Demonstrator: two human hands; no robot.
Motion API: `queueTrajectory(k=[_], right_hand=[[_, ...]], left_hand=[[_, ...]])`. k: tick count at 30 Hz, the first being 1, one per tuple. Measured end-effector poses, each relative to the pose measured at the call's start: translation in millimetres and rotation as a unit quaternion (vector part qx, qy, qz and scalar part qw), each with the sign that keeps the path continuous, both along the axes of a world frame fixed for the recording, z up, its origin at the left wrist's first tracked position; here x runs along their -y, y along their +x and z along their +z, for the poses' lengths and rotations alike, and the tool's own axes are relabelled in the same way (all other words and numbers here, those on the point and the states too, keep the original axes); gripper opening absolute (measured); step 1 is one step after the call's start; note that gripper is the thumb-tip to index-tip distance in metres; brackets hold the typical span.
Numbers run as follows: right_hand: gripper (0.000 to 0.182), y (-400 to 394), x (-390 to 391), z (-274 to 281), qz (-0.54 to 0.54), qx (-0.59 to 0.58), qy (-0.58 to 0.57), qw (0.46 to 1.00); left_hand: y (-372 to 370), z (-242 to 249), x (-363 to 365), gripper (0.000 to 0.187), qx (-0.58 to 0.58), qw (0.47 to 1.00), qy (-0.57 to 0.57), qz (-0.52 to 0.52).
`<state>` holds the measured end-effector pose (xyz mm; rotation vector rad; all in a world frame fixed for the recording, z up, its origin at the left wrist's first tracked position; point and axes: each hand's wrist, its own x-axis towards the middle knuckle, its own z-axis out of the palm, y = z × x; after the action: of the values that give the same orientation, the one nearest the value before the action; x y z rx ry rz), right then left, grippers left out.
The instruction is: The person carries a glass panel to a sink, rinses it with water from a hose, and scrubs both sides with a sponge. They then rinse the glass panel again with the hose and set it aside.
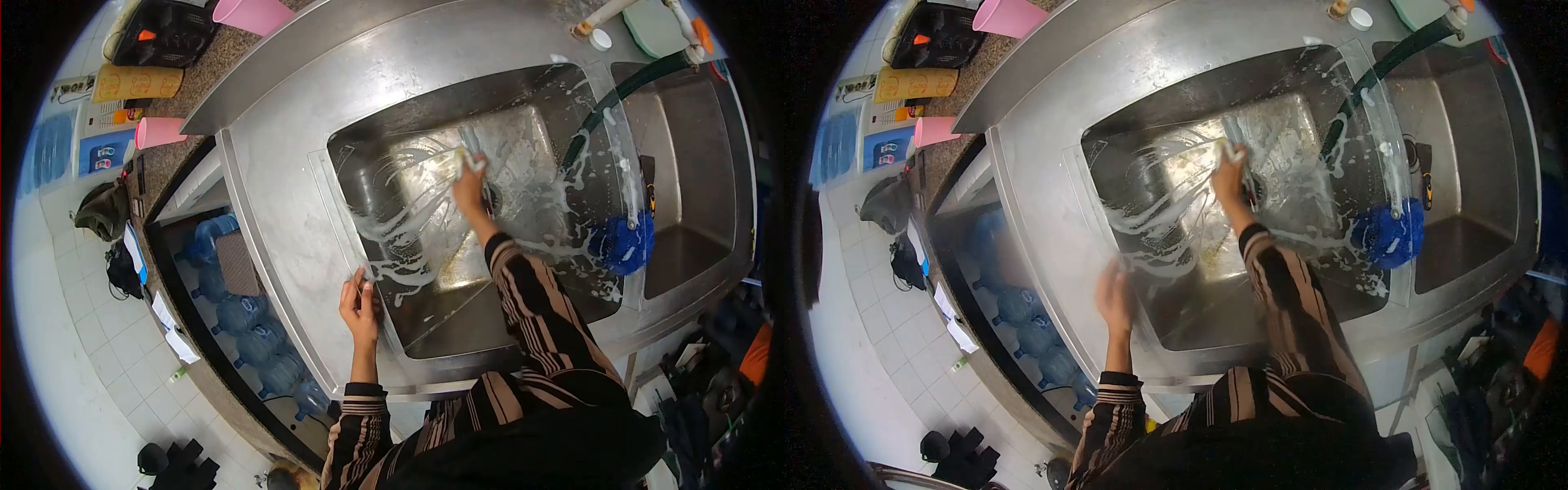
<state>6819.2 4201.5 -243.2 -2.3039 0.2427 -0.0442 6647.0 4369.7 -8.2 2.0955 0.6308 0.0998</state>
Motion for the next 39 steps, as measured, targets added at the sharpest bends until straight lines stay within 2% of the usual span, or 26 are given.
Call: queueTrajectory(k=[2,3,4,7,8,9,11,12,13,15,17,19,21,23,25,28,29,30,31,33,34,35,37,39], right_hand=[[0.045,38,11,-24,-0.028,0.025,-0.006,0.999],[0.042,58,12,-30,-0.04,-0.031,-0.002,0.999],[0.039,69,10,-26,-0.052,-0.087,0.002,0.995],[0.04,88,-6,5,-0.053,-0.11,0.025,0.992],[0.044,85,-10,6,0.006,-0.065,0.02,0.998],[0.044,76,-13,-1,0.009,-0.068,0.018,0.997],[0.052,53,-18,-15,-0.048,-0.017,0.001,0.999],[0.058,46,-15,-15,-0.074,-0.105,-0.041,0.991],[0.058,46,-15,-16,-0.073,-0.106,-0.042,0.991],[0.058,51,-18,-17,-0.103,-0.222,-0.042,0.969],[0.059,61,-33,-15,-0.13,-0.23,-0.031,0.964],[0.059,71,-51,5,-0.082,-0.169,0.022,0.982],[0.058,55,-71,67,0.009,-0.106,0.112,0.988],[0.055,25,-91,89,0.147,0.107,0.221,0.958],[0.054,-7,-86,134,0.293,0.208,0.176,0.916],[0.05,-38,-59,115,0.343,0.143,0.127,0.92],[0.047,-33,-53,85,0.284,0.181,0.154,0.929],[0.044,-31,-37,61,0.217,0.08,0.109,0.967],[0.045,-26,-27,32,0.06,-0.151,0.216,0.963],[0.054,-16,0,-7,0.018,-0.151,-0.043,0.987],[0.053,-7,9,-2,0.011,-0.197,-0.015,0.98],[0.053,0,7,4,0.012,-0.195,-0.014,0.981],[0.051,11,-6,13,-0.064,-0.266,0.002,0.962],[0.049,23,-22,28,-0.086,-0.277,-0.017,0.957]], left_hand=[[1,2,1,0.029,0.003,1.0,-0.005,0.0],[2,2,1,0.028,0.004,1.0,-0.005,0.0],[1,1,1,0.028,0.01,1.0,-0.016,0.005],[2,2,1,0.028,0.009,1.0,-0.025,0.014],[2,2,0,0.028,0.01,0.999,-0.028,0.016],[1,2,1,0.028,0.008,0.999,-0.031,0.019],[0,2,0,0.028,0.004,1.0,-0.027,0.015],[0,2,0,0.028,0.002,1.0,-0.024,0.011],[0,2,0,0.028,0.0,1.0,-0.021,0.008],[0,2,1,0.029,0.003,1.0,-0.019,0.008],[0,2,1,0.029,0.003,1.0,-0.024,0.014],[1,2,1,0.028,0.002,0.999,-0.032,0.016],[2,2,2,0.028,0.006,0.999,-0.043,0.017],[3,3,3,0.027,0.008,0.998,-0.054,0.02],[2,2,2,0.027,0.006,0.998,-0.059,0.022],[0,-1,1,0.027,0.017,0.999,-0.033,0.007],[1,-1,2,0.027,0.012,0.998,-0.061,0.029],[-1,-1,3,0.027,0.005,0.995,-0.09,0.052],[-2,-1,2,0.027,0.007,0.994,-0.09,0.055],[-1,-3,0,0.027,0.017,0.999,-0.042,0.012],[1,-2,0,0.027,0.02,0.999,-0.042,0.012],[1,0,1,0.027,0.017,0.999,-0.042,0.01],[2,8,4,0.027,0.015,0.999,-0.041,0.014],[5,15,6,0.033,-0.027,0.997,-0.075,0.023]])
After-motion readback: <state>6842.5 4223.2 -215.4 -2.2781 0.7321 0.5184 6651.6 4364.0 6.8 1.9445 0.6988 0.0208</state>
